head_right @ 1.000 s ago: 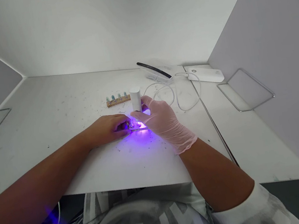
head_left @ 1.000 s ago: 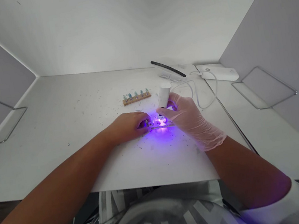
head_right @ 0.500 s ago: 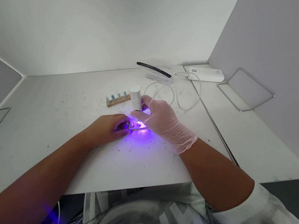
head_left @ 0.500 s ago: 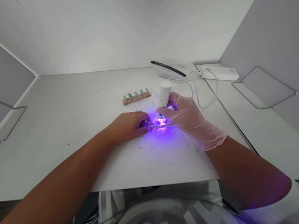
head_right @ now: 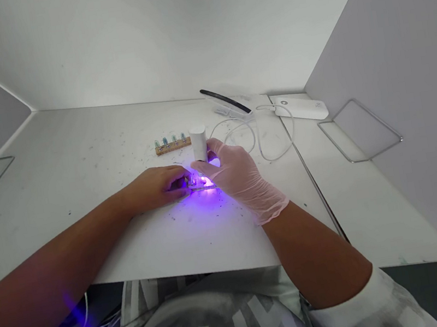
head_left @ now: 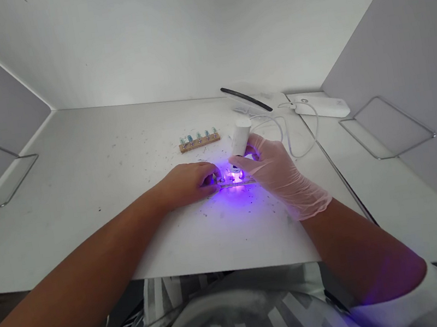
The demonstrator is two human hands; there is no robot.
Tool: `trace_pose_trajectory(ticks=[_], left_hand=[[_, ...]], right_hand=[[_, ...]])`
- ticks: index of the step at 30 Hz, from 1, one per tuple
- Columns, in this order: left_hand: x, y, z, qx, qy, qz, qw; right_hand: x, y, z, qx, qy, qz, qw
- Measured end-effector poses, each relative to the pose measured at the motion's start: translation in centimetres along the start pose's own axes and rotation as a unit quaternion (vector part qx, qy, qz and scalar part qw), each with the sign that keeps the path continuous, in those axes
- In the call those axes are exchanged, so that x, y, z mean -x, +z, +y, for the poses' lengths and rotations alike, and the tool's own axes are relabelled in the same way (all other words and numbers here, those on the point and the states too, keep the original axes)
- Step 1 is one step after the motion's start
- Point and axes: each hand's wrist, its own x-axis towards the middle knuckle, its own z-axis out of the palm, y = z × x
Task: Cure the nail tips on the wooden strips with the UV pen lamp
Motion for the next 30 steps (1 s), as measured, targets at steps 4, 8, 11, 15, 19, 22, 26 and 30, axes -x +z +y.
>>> trace_pose_trajectory(ticks=[4, 8, 11, 15, 19, 22, 26, 30], left_hand=[[-0.04, 0.02, -0.03, -0.001, 0.001, -0.001, 1.0], [-0.02, 0.03, -0.07, -0.005, 0.003, 0.0, 1.0], [0.01, 0.02, -0.07, -0.003, 0.001, -0.001, 1.0], [0.01, 0.04, -0.06, -0.004, 0.003, 0.002, 1.0], [-0.01, 0.07, -0.07, -0.005, 0.002, 0.001, 1.0], [-0.01, 0.04, -0.03, -0.003, 0.002, 0.0, 1.0], [0.03, -0.08, 0.05, 0.003, -0.001, -0.001, 1.0], [0.02, -0.13, 0.03, 0.002, -0.001, -0.003, 1.0]], right_hand=[[-0.01, 0.02, 0.04, -0.002, 0.0, -0.001, 1.0], [-0.01, 0.0, 0.06, 0.001, 0.003, -0.002, 1.0], [-0.02, -0.03, 0.06, 0.005, 0.004, -0.002, 1.0], [-0.04, -0.04, 0.08, 0.005, 0.004, -0.004, 1.0], [-0.04, -0.01, 0.08, 0.004, 0.005, -0.003, 1.0], [-0.03, -0.02, 0.05, 0.005, 0.006, 0.001, 1.0], [0.0, -0.03, 0.02, 0.008, 0.001, -0.001, 1.0], [-0.02, -0.01, 0.08, 0.006, -0.007, 0.002, 1.0]])
